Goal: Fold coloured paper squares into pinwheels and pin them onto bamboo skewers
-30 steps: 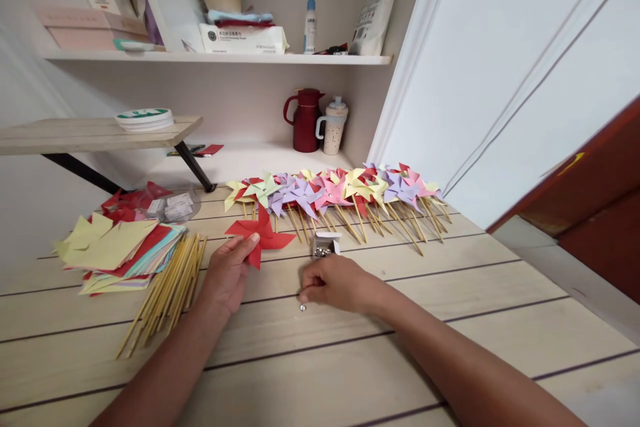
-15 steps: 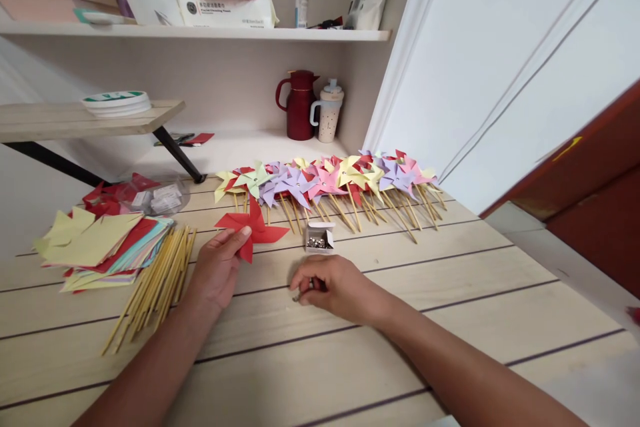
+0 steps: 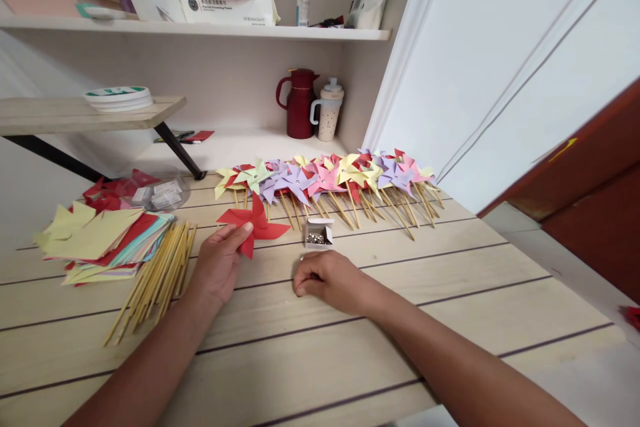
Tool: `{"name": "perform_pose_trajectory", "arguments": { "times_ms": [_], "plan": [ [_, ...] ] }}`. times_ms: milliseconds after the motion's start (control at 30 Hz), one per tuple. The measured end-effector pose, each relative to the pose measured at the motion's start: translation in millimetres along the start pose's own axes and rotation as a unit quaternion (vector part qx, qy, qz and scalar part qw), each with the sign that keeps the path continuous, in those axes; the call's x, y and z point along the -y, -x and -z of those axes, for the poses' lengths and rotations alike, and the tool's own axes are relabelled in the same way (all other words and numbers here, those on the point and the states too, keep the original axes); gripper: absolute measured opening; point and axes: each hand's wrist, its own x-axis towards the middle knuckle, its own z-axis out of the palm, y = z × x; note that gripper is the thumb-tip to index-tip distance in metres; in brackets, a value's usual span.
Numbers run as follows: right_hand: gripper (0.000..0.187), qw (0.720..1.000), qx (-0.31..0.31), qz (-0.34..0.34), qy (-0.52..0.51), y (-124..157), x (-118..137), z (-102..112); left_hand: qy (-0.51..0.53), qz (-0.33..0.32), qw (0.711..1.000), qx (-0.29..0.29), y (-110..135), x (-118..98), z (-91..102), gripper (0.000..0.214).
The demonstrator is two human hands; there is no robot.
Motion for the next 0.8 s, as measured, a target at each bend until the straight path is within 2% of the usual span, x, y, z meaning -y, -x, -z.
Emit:
{"name": "perform_pose_trajectory", "arguments": {
  "times_ms": [67,133,267,500,633,800],
  "plan": [
    [0.015,0.999,0.05,0.002,-0.008,0.4,0.9,5.2,-0.005,0.001,1.0,0.004,0.8,-1.2,-0.8,0.025],
    [0.009,0.998,0.06,-0.004,0.0,0.9,0.4,7.0,-0.01,0.003,1.0,0.01,1.3,-2.4,-1.5,0.024],
    [0.009,0.999,0.029,-0.028,-0.003,-0.4,-2.0,4.4,-0.012,0.004,1.0,0.013,0.9,-2.5,-1.5,0.022],
    [0.016,0.999,0.0,-0.022,-0.037,-5.1,-2.9,3.4,-0.013,0.001,1.0,0.02,0.0,-1.1,-0.2,0.022],
    [0.018,0.998,-0.025,-0.045,0.023,-6.1,-3.6,1.8,-0.003,0.008,1.0,0.015,1.5,-2.9,-0.4,0.023],
    [0.02,0.994,-0.027,-0.06,0.091,-8.4,-2.4,0.2,-0.008,0.008,1.0,0.019,1.2,-2.8,-0.9,0.024]
  ]
}}
